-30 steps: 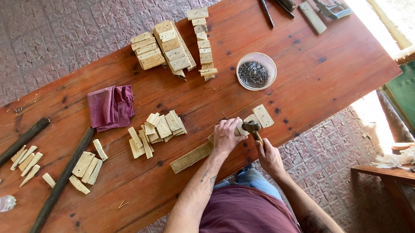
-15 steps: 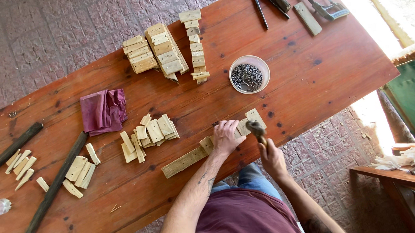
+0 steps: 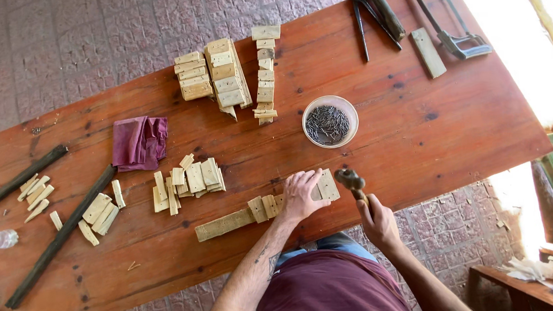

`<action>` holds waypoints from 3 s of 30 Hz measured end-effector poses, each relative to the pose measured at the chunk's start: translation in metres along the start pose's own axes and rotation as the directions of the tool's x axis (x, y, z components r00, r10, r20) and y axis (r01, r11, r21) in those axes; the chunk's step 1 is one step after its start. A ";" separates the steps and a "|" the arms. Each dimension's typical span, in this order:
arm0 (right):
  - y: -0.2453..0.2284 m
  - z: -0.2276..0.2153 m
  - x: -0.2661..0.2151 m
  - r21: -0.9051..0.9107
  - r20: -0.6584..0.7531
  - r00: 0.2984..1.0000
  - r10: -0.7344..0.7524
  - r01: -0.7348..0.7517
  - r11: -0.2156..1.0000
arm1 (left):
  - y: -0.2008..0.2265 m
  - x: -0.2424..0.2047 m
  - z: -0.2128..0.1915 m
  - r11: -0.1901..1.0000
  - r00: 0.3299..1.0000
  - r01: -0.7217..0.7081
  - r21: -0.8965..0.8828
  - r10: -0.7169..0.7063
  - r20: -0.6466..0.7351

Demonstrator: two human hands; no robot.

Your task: The person assembles small wooden blocks into a linear structure by placing nails into pre-drilled holes and hammering them in. The person repeatedly picks up nails, positions them, and uses a hammer to secure the blocks together on a wooden workbench.

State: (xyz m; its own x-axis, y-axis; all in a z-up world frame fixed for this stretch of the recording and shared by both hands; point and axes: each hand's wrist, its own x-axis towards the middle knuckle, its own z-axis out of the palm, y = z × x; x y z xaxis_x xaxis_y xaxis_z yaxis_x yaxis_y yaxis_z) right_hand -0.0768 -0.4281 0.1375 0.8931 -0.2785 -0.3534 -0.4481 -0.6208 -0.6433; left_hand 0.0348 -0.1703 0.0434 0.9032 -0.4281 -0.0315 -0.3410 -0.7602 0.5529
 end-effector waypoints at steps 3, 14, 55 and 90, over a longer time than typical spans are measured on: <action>0.025 0.000 0.011 -0.014 0.051 0.995 -0.083 0.084 0.996 | -0.002 0.003 0.016 1.000 1.000 0.002 0.017 -0.002 -0.012; 0.022 -0.058 0.073 -0.094 0.173 0.978 -0.118 0.136 0.986 | 0.006 0.004 0.009 0.995 0.996 0.064 0.081 -0.069 0.055; 0.089 -0.041 0.177 -0.314 0.089 0.849 -0.520 0.520 0.795 | -0.050 -0.138 -0.045 0.831 0.689 0.535 -0.153 -0.535 -0.489; -0.047 0.091 0.077 0.118 0.032 0.999 0.025 -0.028 0.993 | -0.207 -0.207 -0.104 0.950 0.961 0.262 0.169 -0.273 0.044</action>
State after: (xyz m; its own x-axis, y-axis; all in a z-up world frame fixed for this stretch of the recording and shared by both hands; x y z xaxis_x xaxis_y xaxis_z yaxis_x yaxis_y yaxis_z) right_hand 0.0098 -0.3537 0.0789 0.8799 -0.2701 -0.3909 -0.4749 -0.5214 -0.7089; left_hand -0.0548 0.1265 0.0218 0.9495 -0.2255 -0.2181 -0.1314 -0.9172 0.3762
